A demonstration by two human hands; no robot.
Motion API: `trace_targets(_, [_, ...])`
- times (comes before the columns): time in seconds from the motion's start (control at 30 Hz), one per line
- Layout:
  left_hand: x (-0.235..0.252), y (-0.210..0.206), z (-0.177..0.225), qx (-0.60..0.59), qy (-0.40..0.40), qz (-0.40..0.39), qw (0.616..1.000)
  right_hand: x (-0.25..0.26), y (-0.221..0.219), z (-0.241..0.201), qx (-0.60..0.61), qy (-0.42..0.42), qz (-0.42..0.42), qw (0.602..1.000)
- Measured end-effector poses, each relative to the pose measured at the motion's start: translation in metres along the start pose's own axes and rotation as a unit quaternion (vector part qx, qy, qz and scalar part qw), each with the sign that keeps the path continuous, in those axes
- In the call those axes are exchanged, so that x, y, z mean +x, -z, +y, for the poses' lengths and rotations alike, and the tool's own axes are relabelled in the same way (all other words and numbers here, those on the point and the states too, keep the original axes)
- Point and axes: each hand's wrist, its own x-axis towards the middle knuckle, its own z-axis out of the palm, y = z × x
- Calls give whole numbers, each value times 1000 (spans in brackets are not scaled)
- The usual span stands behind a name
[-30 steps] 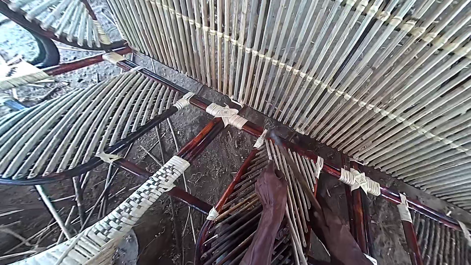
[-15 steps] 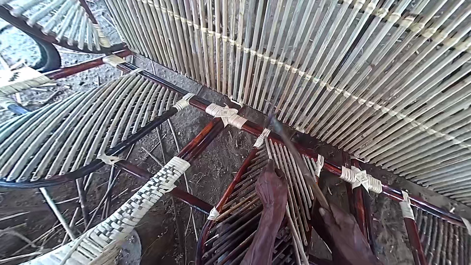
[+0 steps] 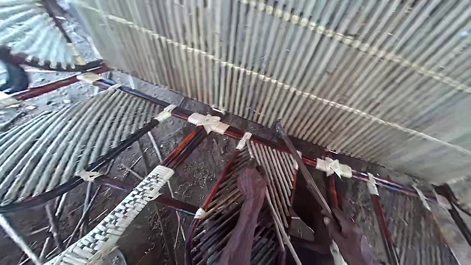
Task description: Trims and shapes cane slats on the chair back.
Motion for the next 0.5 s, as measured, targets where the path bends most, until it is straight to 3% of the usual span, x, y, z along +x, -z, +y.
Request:
trace_targets(0.17, [-20, 7, 0, 62, -52, -47, 996, -78, 32, 30, -9, -123, 66, 990])
trace_targets(0.3, [-95, -7, -11, 59, -76, -20, 995, -72, 22, 33, -35, -206, 18, 978])
trace_targets(0.5, [-237, -38, -31, -74, -77, -25, 994, -31, 8, 42, -8, -112, 6, 994])
